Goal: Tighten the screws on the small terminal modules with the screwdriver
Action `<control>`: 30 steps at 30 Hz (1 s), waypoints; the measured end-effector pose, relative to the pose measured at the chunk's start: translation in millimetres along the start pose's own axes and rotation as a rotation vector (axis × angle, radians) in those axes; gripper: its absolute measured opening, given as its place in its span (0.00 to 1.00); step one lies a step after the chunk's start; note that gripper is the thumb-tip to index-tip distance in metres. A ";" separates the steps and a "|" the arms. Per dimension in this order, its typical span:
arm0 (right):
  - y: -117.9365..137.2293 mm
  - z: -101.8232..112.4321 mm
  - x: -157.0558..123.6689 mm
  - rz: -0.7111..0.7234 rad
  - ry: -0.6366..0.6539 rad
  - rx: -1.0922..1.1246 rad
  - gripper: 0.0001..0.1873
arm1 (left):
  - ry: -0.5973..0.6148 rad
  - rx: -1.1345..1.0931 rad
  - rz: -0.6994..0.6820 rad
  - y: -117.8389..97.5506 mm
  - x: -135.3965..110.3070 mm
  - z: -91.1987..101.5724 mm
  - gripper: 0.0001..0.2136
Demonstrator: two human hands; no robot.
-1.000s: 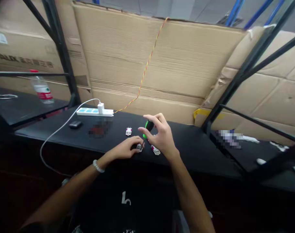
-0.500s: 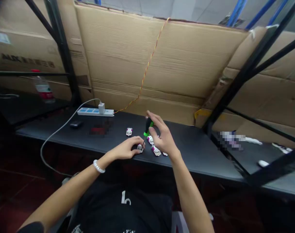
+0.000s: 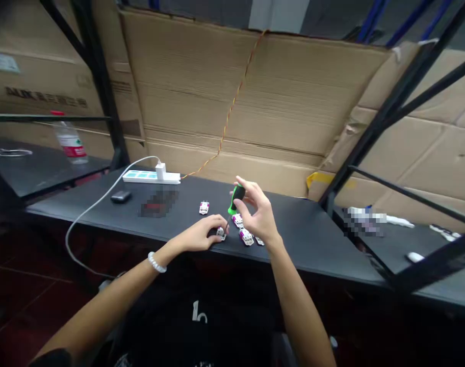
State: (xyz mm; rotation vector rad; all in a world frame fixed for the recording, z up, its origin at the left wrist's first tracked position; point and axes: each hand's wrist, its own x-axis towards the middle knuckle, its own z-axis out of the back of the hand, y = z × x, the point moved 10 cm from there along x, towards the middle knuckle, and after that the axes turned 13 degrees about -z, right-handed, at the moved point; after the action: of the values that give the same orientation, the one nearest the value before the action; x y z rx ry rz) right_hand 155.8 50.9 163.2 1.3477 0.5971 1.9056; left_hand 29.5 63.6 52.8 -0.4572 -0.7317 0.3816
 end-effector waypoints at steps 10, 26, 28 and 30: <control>13.1 -5.6 -2.4 0.024 0.000 -0.118 0.28 | 0.002 0.001 -0.005 0.4 0.9 -1.0 0.10; 23.8 3.6 5.8 -0.054 -0.116 -0.320 0.16 | -0.028 -0.010 0.009 4.4 -0.2 1.6 0.09; 22.6 5.4 5.4 -0.045 -0.137 -0.340 0.17 | -0.030 0.013 0.019 3.7 -1.0 1.1 0.10; 22.1 8.3 2.5 -0.027 -0.151 -0.343 0.17 | -0.035 0.057 0.033 2.3 -1.8 0.7 0.11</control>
State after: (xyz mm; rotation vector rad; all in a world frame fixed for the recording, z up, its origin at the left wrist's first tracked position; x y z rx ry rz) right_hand 156.7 38.5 183.4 1.2375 0.2005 1.7682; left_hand 27.4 64.8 51.1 -0.4104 -0.7460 0.4407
